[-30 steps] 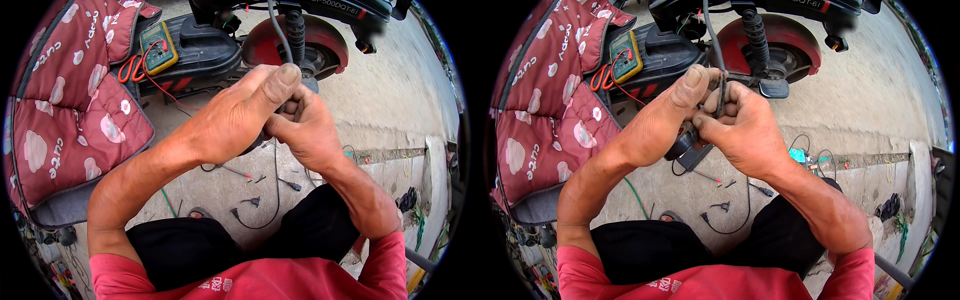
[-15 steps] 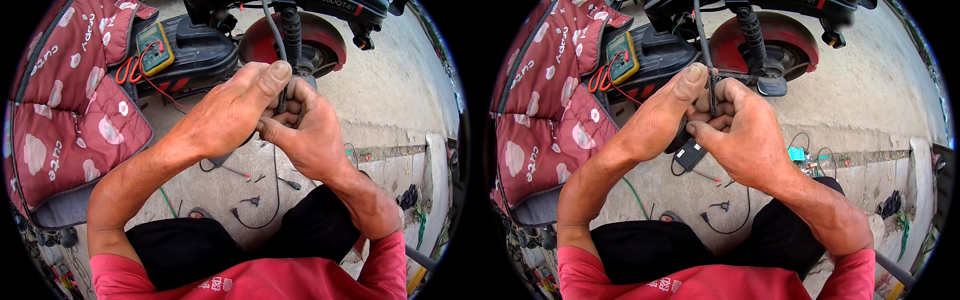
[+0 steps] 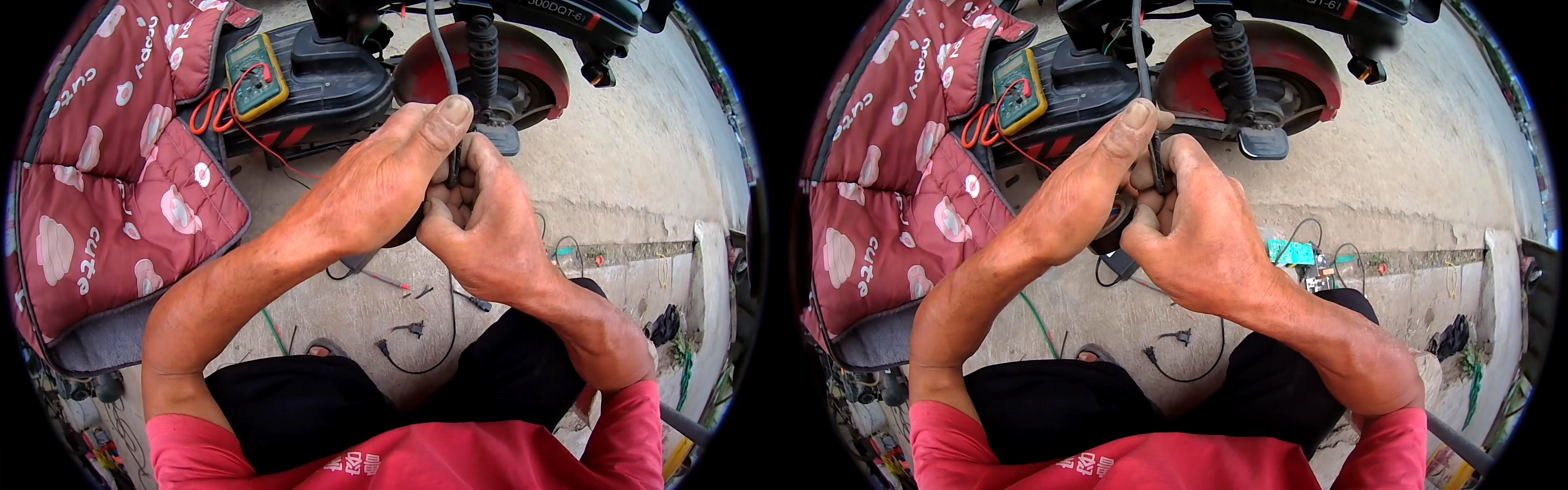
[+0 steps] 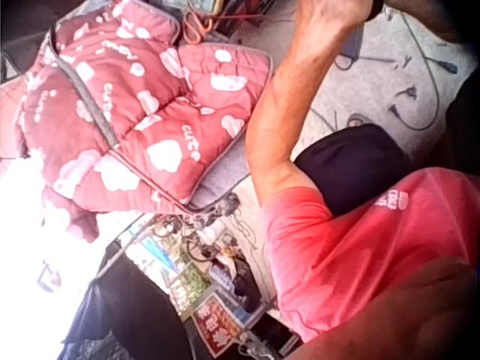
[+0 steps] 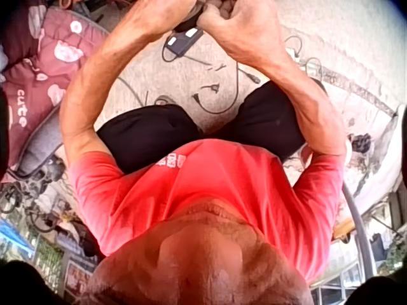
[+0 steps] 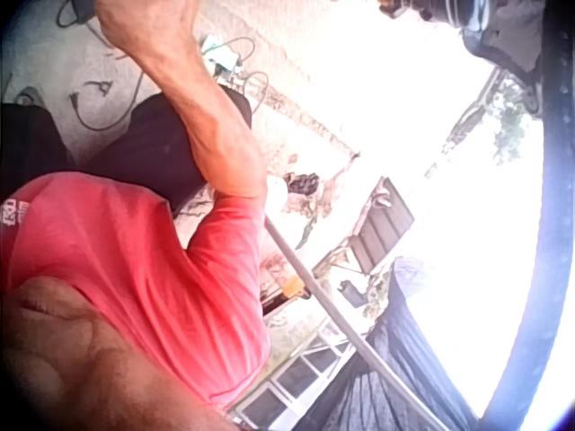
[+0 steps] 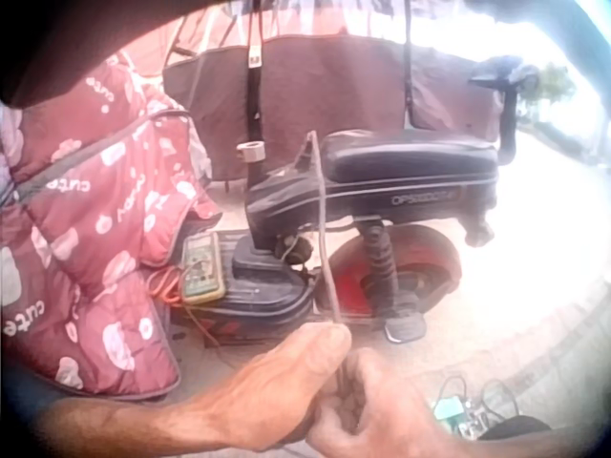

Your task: The person twists two black wires together by hand and then wraps the connection with black electrical tape. They continue to wrap the tape around the joint to secure it.

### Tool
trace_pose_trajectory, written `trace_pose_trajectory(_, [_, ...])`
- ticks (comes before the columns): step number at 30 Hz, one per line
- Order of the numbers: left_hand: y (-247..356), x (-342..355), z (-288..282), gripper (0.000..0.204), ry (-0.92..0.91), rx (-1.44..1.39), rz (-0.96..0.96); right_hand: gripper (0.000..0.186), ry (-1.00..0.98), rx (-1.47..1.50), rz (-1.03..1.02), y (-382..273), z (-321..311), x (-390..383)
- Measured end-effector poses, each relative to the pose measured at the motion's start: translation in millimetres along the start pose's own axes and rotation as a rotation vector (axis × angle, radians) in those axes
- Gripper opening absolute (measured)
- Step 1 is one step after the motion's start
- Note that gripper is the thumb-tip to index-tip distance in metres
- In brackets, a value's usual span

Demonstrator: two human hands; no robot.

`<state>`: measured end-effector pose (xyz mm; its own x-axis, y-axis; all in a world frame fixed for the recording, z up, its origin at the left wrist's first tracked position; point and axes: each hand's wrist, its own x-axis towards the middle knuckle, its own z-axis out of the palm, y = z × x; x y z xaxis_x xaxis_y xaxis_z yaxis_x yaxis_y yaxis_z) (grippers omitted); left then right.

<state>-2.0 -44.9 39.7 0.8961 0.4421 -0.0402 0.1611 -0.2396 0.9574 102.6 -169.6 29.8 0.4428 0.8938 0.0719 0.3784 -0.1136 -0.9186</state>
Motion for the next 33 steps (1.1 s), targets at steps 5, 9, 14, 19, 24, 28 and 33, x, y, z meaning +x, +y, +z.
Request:
trace_pose_trajectory(5, [-2.4, -0.1, -2.6, 0.083, -0.004, -0.093, 0.011, 0.02, -0.009, 0.041, 0.03, -2.2, -5.4, 1.4])
trace_pose_trajectory(9, [0.8, -2.6, -4.3, 0.087, -0.002, -0.074, 0.025, 0.022, -0.05, 0.14, 0.059, -4.7, -9.3, 2.0])
trace_pose_trajectory(14, [-2.7, 0.9, -1.3, 0.076, -0.001, -0.113, 0.015, 0.024, -0.032, 0.136, 0.047, -9.8, -7.3, 0.4])
trace_pose_trajectory(19, [-7.1, 5.9, 2.5, 0.074, 0.003, -0.002, 0.007, 0.023, 0.039, 0.004, -0.051, 3.3, -5.8, 1.7])
trace_pose_trajectory(24, [1.5, 7.0, 9.3, 0.077, 0.019, -0.012, -0.018, 0.022, -0.011, -0.041, 0.021, -1.5, -8.3, 1.8])
trace_pose_trajectory(28, [-3.6, 5.7, 10.2, 0.064, 0.019, -0.049, 0.017, 0.022, -0.026, -0.103, -0.023, -6.0, -6.4, 1.4])
trace_pose_trajectory(33, [-5.1, -0.7, 8.4, 0.065, 0.051, -0.04, 0.039, 0.022, -0.047, -0.053, -0.055, -2.3, -2.4, 2.8])
